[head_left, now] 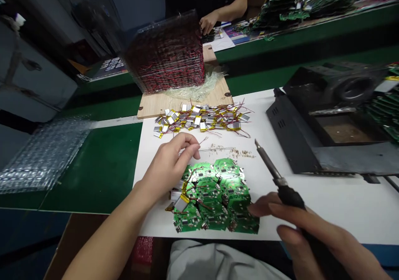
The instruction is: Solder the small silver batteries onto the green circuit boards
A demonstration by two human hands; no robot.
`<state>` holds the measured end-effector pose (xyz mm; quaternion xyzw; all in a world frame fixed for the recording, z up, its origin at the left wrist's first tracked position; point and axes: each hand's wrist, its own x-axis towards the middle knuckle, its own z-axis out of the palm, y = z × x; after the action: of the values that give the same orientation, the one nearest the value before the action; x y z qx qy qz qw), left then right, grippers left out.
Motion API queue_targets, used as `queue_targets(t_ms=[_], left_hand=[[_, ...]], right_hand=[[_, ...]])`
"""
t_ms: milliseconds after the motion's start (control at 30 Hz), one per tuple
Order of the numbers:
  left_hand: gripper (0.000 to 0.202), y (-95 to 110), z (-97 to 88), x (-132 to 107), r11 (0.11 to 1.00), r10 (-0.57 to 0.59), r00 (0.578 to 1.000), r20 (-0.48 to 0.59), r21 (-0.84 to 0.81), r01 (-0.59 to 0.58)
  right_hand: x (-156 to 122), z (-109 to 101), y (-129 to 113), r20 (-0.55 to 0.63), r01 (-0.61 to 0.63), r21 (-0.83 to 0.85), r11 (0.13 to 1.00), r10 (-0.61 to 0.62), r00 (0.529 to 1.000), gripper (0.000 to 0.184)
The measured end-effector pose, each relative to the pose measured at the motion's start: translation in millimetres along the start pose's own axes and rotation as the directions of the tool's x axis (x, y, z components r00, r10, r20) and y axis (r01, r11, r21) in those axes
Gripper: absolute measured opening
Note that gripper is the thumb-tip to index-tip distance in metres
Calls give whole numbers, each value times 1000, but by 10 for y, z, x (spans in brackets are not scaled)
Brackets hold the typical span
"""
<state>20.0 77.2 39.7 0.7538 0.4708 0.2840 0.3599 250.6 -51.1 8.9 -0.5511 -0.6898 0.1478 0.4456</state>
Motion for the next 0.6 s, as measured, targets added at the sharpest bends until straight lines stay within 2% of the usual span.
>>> queue_targets(t_ms=[100, 167, 333, 600], left_hand=[[11, 133, 49, -102, 999, 18, 998, 64, 27, -20], [12, 209, 91, -137, 996, 55, 992, 110, 60, -62], [15, 313, 195, -159, 991, 83, 975, 207, 87, -103], [13, 319, 228, -165, 996, 80, 968, 236, 26, -89]], right_hand=[[176, 87, -56, -100, -73, -28, 997, 70, 993, 13], [280, 187, -37, -148, -79, 26, 997, 82, 986, 15], [448, 384, 75, -105, -94, 250, 964, 123, 987, 27], [468, 405, 60, -130, -38, 377, 926, 93, 987, 33]])
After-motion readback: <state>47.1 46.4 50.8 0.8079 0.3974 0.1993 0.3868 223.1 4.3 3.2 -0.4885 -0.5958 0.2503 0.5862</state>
